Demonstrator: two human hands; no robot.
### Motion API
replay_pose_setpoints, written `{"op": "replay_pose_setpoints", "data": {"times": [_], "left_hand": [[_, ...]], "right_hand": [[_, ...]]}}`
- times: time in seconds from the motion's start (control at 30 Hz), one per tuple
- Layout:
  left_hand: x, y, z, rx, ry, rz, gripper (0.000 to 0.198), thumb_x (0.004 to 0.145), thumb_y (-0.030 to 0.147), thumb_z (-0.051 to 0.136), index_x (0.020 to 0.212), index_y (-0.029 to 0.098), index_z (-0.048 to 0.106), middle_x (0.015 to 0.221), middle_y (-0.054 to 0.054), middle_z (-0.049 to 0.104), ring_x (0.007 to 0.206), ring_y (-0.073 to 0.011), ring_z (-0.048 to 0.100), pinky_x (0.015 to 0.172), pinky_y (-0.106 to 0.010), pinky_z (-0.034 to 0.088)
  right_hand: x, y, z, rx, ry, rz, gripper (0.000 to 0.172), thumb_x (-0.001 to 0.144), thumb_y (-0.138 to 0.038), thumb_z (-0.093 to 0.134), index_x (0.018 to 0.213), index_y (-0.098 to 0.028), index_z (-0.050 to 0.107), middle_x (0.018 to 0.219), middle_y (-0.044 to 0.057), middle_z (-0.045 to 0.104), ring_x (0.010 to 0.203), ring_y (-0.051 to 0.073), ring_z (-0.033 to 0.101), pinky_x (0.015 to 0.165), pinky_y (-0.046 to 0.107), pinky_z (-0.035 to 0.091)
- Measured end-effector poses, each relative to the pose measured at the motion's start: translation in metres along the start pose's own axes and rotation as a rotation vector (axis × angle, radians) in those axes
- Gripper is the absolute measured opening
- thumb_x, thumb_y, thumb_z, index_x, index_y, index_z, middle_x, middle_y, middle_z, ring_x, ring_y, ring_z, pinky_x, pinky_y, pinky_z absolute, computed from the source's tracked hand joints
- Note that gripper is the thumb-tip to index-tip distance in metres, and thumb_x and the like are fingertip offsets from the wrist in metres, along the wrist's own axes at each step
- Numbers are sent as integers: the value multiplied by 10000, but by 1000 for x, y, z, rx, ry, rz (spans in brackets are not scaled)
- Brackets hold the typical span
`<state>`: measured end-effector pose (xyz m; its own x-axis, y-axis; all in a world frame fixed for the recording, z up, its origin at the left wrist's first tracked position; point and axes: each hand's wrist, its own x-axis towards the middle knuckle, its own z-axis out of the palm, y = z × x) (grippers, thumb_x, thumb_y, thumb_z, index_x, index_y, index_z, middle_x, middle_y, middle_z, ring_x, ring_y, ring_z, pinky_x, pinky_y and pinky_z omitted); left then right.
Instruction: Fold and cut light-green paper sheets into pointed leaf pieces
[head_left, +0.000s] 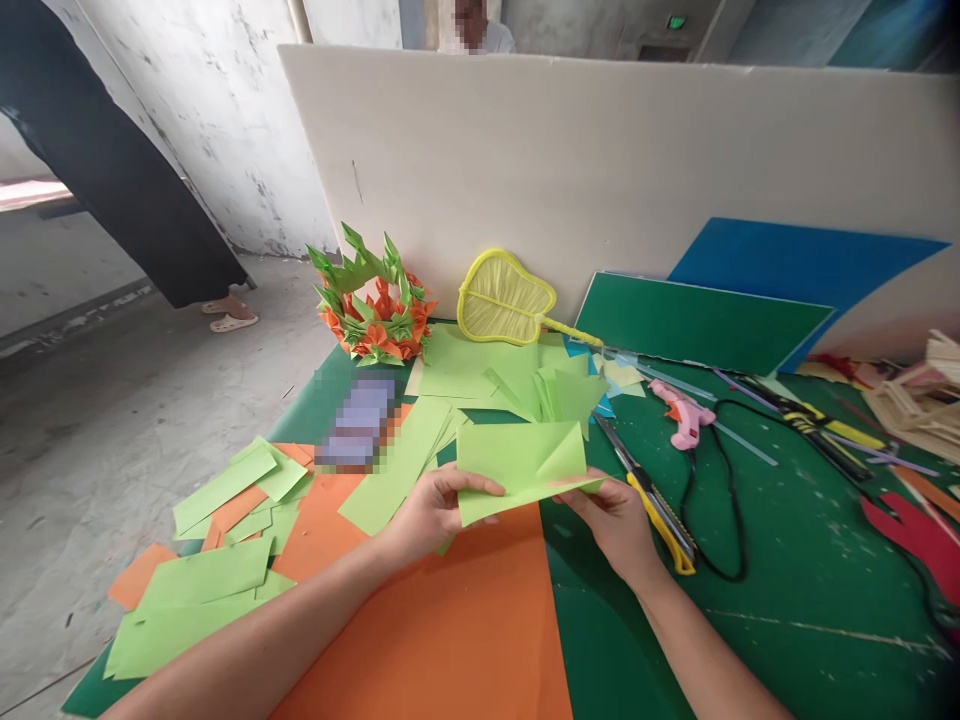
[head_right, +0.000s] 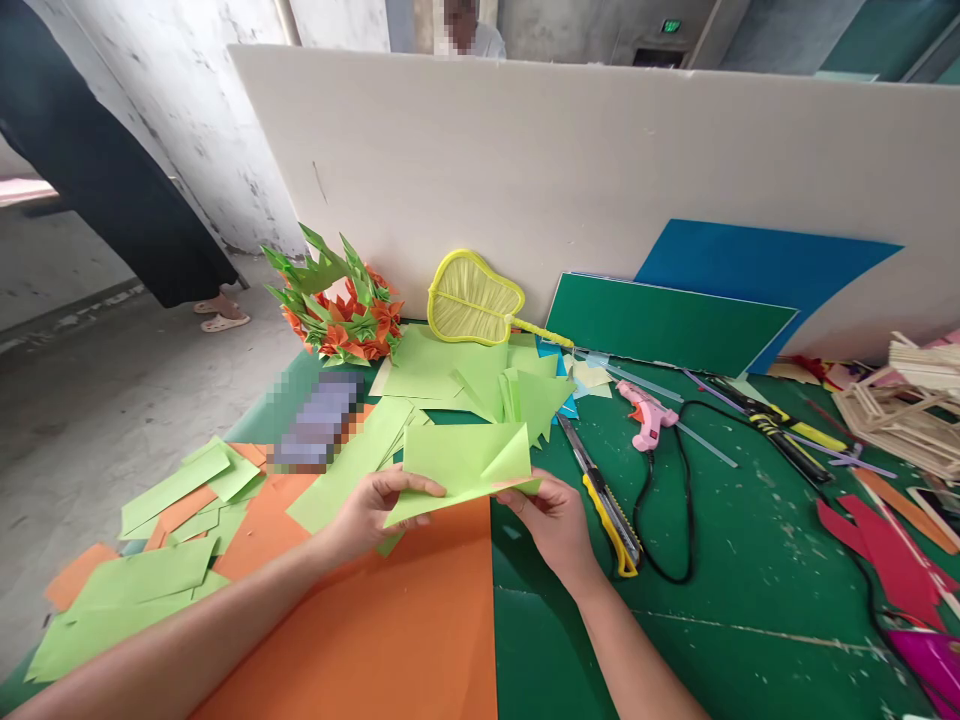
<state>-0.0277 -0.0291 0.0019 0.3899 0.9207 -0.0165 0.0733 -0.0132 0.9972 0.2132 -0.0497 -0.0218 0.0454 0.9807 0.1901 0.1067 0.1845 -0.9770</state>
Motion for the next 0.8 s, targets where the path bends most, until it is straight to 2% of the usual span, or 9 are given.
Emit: {"op": "replay_pose_setpoints", "data": {"times": [0.1, 0.17, 0.3, 0.4, 0.47, 0.63, 0.73, 0.8], "left_hand": [[0, 1, 1, -47, 50, -77, 301, 659, 470, 803, 713, 180, 737, 751, -46, 645, 617, -156, 567, 592, -277, 486], [0, 1, 2, -59, 71, -108, 361, 677, 516, 775, 663, 166, 690, 660, -22, 609, 540, -125, 501, 512, -252, 431], [1, -3, 2, -29, 93, -36, 360, 691, 489, 774, 630, 158, 646, 591, 7, 552, 556, -115, 470, 519, -233, 389], [1, -8, 1, 18, 106, -27, 352, 717, 473, 759, 613, 157, 641, 559, 16, 530, 529, -109, 454, 494, -232, 365], [1, -10, 1, 33, 130, -56, 348, 708, 472, 766, 620, 153, 657, 552, 8, 553, 519, -116, 477, 478, -234, 376], [-1, -7, 4, 4, 173, -165, 379, 663, 500, 792, 632, 135, 692, 648, -70, 689, 589, -169, 613, 505, -254, 497], [-2, -6, 6, -25, 198, -196, 422, 641, 523, 800, 588, 134, 645, 620, -73, 691, 545, -161, 617, 469, -251, 512], [-2, -8, 6, -63, 203, -214, 446, 634, 539, 799, 582, 136, 615, 601, -68, 687, 507, -155, 608, 432, -249, 508]], "right_hand": [[-1, 1, 1, 21, -25, 38, 233, 725, -449, 767, 778, -222, 782, 873, 79, 753, 749, 235, 694, 657, 352, 592], [-1, 2, 1, 69, -61, 86, 263, 709, -459, 780, 793, -210, 778, 814, 72, 754, 714, 233, 699, 673, 366, 597], [-3, 3, 2, 149, -140, 139, 303, 700, -470, 789, 835, -198, 776, 770, 66, 758, 684, 234, 708, 686, 370, 604], [-4, 3, 3, 103, -113, 143, 271, 752, -448, 754, 874, -207, 778, 821, 62, 766, 728, 233, 711, 683, 354, 605], [-4, 3, 4, 88, -87, 148, 267, 773, -429, 740, 924, -212, 773, 872, 59, 768, 760, 231, 712, 696, 351, 605], [-4, 1, 8, 57, -52, 119, 271, 798, -412, 717, 972, -210, 764, 983, 74, 758, 863, 254, 709, 780, 385, 595], [-4, -1, 9, 50, -36, 73, 251, 813, -392, 704, 985, -218, 760, 1093, 73, 732, 990, 265, 683, 884, 401, 560], [-4, -2, 10, 57, -35, 63, 244, 818, -380, 701, 995, -223, 757, 1108, 69, 728, 1005, 264, 679, 893, 393, 555]]}}
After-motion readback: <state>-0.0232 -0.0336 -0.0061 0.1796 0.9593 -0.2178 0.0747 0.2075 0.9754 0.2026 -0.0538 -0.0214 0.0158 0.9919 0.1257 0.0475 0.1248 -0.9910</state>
